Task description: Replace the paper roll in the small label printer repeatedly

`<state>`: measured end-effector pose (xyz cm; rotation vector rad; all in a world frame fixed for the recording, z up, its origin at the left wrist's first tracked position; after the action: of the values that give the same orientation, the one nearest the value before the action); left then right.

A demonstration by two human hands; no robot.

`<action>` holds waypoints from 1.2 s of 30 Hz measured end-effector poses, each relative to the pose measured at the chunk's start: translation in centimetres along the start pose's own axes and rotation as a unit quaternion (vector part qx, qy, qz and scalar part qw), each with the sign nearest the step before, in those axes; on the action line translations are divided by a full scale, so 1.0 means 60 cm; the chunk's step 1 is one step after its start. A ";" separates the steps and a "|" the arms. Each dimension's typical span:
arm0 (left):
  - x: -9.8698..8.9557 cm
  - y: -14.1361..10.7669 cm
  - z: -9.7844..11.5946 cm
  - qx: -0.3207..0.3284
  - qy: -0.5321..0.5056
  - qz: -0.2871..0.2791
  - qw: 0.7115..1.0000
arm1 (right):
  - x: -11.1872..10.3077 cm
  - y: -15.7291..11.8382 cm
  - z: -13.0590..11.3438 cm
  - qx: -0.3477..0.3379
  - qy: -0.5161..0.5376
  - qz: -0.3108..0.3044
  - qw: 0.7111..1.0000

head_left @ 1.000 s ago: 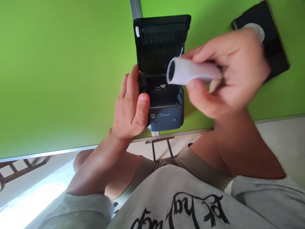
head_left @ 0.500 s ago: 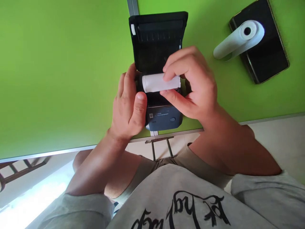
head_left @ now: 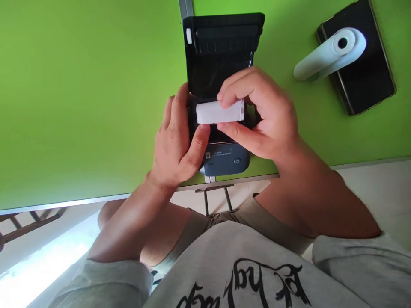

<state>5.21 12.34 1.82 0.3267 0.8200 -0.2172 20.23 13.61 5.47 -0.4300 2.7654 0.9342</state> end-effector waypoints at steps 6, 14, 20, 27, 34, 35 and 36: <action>0.000 -0.001 -0.004 0.006 0.000 0.007 1.000 | 0.000 -0.004 -0.002 0.002 -0.058 0.000 0.998; 0.002 0.000 -0.001 -0.001 0.001 0.000 1.000 | -0.009 -0.008 -0.006 -0.013 -0.104 0.039 0.994; 0.000 -0.001 0.001 0.009 0.017 0.016 1.000 | -0.012 -0.008 -0.005 -0.017 -0.085 0.040 0.995; -0.001 -0.002 0.004 0.013 0.004 0.017 1.000 | -0.010 -0.011 -0.002 -0.011 -0.079 0.015 0.997; 0.008 -0.004 -0.003 0.033 -0.017 -0.006 0.999 | 0.001 -0.012 -0.008 -0.006 -0.044 -0.004 0.999; 0.010 -0.005 -0.005 0.030 -0.026 -0.011 0.999 | 0.002 -0.013 -0.007 0.001 -0.034 -0.002 0.999; 0.012 -0.005 -0.007 0.028 -0.031 -0.015 0.999 | 0.003 -0.014 -0.007 0.007 -0.026 -0.003 1.000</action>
<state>5.31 12.14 0.96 0.3589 0.7582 -0.2781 20.31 12.70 5.29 -0.4056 2.7209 0.9118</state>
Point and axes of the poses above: each hand's wrist, its own y-axis towards the middle knuckle, its own x-axis out of the palm, z = x × y, the point moved 9 cm from there along y, towards the middle knuckle, and after that the axes turned 10 degrees about y, right-handed, at the moved point
